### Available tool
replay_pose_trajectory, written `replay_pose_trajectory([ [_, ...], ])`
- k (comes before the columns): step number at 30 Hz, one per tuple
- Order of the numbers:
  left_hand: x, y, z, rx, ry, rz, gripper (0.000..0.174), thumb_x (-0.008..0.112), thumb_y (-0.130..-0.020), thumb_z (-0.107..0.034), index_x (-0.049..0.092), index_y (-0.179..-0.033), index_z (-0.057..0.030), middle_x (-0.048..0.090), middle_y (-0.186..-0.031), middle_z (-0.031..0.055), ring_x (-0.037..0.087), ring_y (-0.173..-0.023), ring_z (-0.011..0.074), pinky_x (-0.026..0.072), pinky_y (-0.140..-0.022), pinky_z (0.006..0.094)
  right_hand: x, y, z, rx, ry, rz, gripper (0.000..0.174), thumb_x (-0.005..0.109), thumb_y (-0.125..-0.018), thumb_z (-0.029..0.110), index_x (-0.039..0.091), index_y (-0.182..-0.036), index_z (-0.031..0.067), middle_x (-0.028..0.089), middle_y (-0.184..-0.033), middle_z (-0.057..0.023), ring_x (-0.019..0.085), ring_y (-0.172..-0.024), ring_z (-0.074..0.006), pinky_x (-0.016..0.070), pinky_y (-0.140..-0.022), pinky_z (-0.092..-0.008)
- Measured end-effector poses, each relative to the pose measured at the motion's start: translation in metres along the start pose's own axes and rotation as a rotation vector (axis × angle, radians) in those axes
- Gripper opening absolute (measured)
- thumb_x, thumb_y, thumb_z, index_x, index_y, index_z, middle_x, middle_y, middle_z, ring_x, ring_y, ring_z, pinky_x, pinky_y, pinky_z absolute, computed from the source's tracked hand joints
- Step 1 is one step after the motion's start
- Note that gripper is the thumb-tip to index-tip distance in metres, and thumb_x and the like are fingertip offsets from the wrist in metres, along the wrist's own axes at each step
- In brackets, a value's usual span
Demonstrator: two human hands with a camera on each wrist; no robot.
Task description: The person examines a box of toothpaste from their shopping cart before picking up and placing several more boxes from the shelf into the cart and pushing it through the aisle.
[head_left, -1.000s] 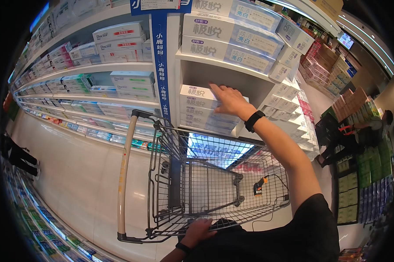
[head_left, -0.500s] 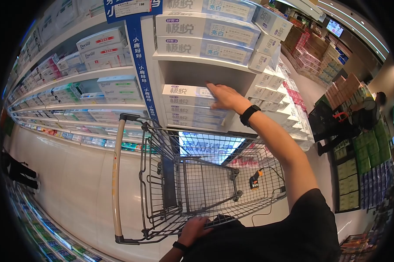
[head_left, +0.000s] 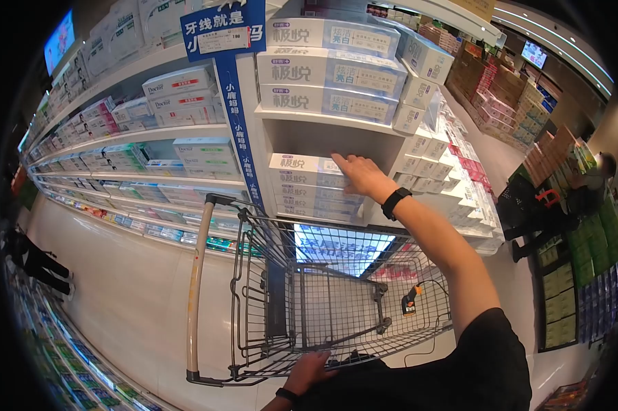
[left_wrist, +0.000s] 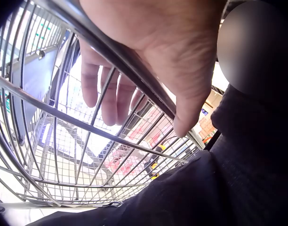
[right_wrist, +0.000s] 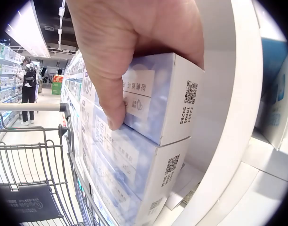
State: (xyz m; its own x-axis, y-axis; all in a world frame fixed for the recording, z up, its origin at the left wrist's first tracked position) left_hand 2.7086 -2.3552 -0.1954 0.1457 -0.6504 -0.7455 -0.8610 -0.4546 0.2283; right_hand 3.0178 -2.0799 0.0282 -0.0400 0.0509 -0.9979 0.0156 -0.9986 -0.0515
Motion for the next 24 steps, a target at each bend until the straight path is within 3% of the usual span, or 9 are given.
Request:
replay_pose_trajectory([
  [8, 0.003, 0.001, 0.002, 0.01, 0.014, -0.037, 0.063, 0.071, -0.075, -0.051, 0.062, -0.115, -0.0049, 0.065, -0.097, 0.0148, 0.063, -0.089, 0.0328, 0.0519, -0.077, 0.0409, 0.001, 0.001, 0.0, -0.013, 0.003, -0.02, 0.087, 0.082, -0.066, 0.014, 0.033, -0.139, 0.0086, 0.057, -0.112, -0.0212, 0.057, -0.106, -0.0371, 0.046, -0.091, -0.0426],
  [11, 0.002, -0.001, -0.002, 0.004, 0.022, 0.046, 0.062, 0.068, -0.078, -0.052, 0.06, -0.117, -0.0045, 0.066, -0.099, 0.0161, 0.063, -0.091, 0.0335, 0.0515, -0.079, 0.0416, 0.003, 0.0, -0.001, 0.001, 0.01, -0.007, 0.088, 0.081, -0.067, 0.014, 0.033, -0.14, 0.0089, 0.056, -0.115, -0.0203, 0.056, -0.108, -0.0366, 0.0453, -0.092, -0.0424],
  [14, -0.031, 0.015, -0.026, 0.014, 0.203, -0.134, 0.043, 0.068, -0.081, -0.032, 0.062, -0.11, -0.0011, 0.063, -0.097, 0.0213, 0.058, -0.09, 0.0393, 0.0467, -0.078, 0.0471, 0.003, 0.001, -0.001, 0.008, 0.012, -0.001, 0.094, 0.082, -0.066, 0.016, 0.03, -0.143, 0.0094, 0.056, -0.117, -0.0196, 0.055, -0.11, -0.0357, 0.0445, -0.093, -0.043],
  [17, -0.011, 0.011, -0.013, 0.075, 0.17, -0.185, 0.052, 0.075, -0.076, -0.031, 0.057, -0.116, -0.0022, 0.059, -0.093, 0.0202, 0.056, -0.087, 0.0387, 0.045, -0.075, 0.0477, -0.002, 0.007, 0.005, -0.032, 0.026, -0.058, 0.098, 0.084, -0.065, 0.019, 0.028, -0.144, 0.0092, 0.055, -0.118, -0.0198, 0.055, -0.11, -0.0361, 0.044, -0.094, -0.0432],
  [18, -0.002, 0.007, -0.008, -0.002, 0.131, -0.075, 0.05, 0.074, -0.076, -0.032, 0.058, -0.114, -0.0022, 0.059, -0.095, 0.0208, 0.056, -0.09, 0.0386, 0.0451, -0.076, 0.0473, -0.007, 0.011, 0.008, -0.046, 0.021, -0.092, 0.1, 0.084, -0.063, 0.022, 0.029, -0.144, 0.0057, 0.053, -0.121, -0.0201, 0.054, -0.111, -0.0366, 0.0432, -0.095, -0.0431],
  [21, 0.002, 0.005, -0.008, 0.019, 0.101, -0.072, 0.052, 0.074, -0.075, -0.033, 0.058, -0.115, -0.0034, 0.059, -0.094, 0.0212, 0.055, -0.09, 0.0391, 0.0449, -0.076, 0.0476, -0.037, 0.036, 0.033, -0.247, -0.084, -0.357, 0.096, 0.083, -0.064, 0.022, 0.031, -0.142, 0.0018, 0.051, -0.124, -0.0213, 0.052, -0.112, -0.037, 0.0418, -0.097, -0.044],
  [24, 0.009, 0.008, -0.004, 0.014, 0.118, -0.108, 0.052, 0.073, -0.075, -0.034, 0.058, -0.115, -0.0047, 0.061, -0.102, 0.0199, 0.057, -0.095, 0.0388, 0.0463, -0.082, 0.0461, -0.063, 0.083, 0.059, -0.333, -0.247, -0.369, 0.084, 0.079, -0.07, 0.02, 0.035, -0.139, -0.0012, 0.049, -0.129, -0.0219, 0.05, -0.115, -0.0378, 0.0397, -0.101, -0.0449],
])
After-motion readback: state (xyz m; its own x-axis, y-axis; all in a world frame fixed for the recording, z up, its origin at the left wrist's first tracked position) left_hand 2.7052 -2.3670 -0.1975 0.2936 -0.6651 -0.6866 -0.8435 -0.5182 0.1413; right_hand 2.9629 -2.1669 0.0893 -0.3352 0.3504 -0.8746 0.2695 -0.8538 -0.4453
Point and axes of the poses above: each hand's wrist, its own y-axis away from the middle knuckle, its own x-axis out of the palm, z = x × y, the point moved 7 cm from there along -y, towards the middle knuckle
